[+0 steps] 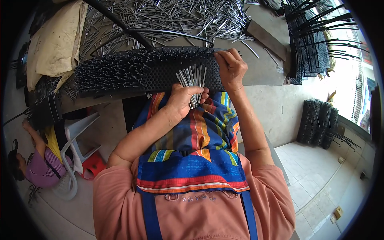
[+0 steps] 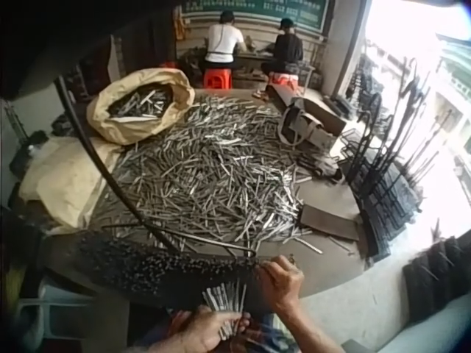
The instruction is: Insert small metal rods into a black grid template to assemble a metal mesh structure.
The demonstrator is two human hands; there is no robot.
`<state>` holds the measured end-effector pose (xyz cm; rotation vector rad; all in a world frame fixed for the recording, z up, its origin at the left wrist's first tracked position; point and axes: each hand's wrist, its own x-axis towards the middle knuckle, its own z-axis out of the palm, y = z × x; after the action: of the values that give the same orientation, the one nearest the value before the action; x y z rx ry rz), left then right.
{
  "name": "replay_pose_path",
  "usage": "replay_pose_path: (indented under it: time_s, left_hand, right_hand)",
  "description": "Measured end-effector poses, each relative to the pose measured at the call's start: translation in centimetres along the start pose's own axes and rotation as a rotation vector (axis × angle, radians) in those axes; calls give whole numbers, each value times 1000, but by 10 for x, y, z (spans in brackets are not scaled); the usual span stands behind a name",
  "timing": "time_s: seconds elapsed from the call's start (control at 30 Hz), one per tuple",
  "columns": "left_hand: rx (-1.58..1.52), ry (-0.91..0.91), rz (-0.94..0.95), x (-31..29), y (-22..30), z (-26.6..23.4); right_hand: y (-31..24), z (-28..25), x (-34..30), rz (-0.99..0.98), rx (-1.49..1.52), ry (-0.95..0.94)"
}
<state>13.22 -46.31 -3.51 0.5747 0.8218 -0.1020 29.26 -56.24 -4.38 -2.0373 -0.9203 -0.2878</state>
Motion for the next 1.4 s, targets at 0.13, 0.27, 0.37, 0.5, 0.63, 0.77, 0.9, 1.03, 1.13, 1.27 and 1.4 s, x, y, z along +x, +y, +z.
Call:
replay_pose_path:
  time_s: [0.13,0.27,0.37,0.5,0.63,0.77,0.9,1.03,1.13,1.27,1.4]
  left_hand:
    - [-37,-36,34,1,0,2]
    - [3,-119,29,-5,6,8]
    - [41,-62,47,-5,-3,12]
    - [1,-32,90,-6,-4,10]
    - [68,63,23,-4,-2,7]
    - [143,25,46,-3,-8,7]
    - [119,45,-9,0,-4,6]
    - [34,75,-36,-1,-3,12]
    - [-26,65,-41,-2,-2,14]
    - [41,63,-66,-1,-5,10]
    - [42,40,-77,-3,-7,6]
  right_hand:
    - [-10,-7,-3,39,-90,-35]
    - [-21,-19,-14,669,454,-461]
    - [-24,-23,-24,924,692,-553]
    - [-19,-28,-26,973,836,-319]
    - [-8,-33,-10,696,739,111]
    - [11,-28,3,366,524,190]
    - [10,-26,6,275,371,135]
    - [12,-22,5,283,429,140]
    - [15,-19,0,264,400,121]
    - [7,-14,1,210,162,46]
    - [8,-11,1,181,112,80]
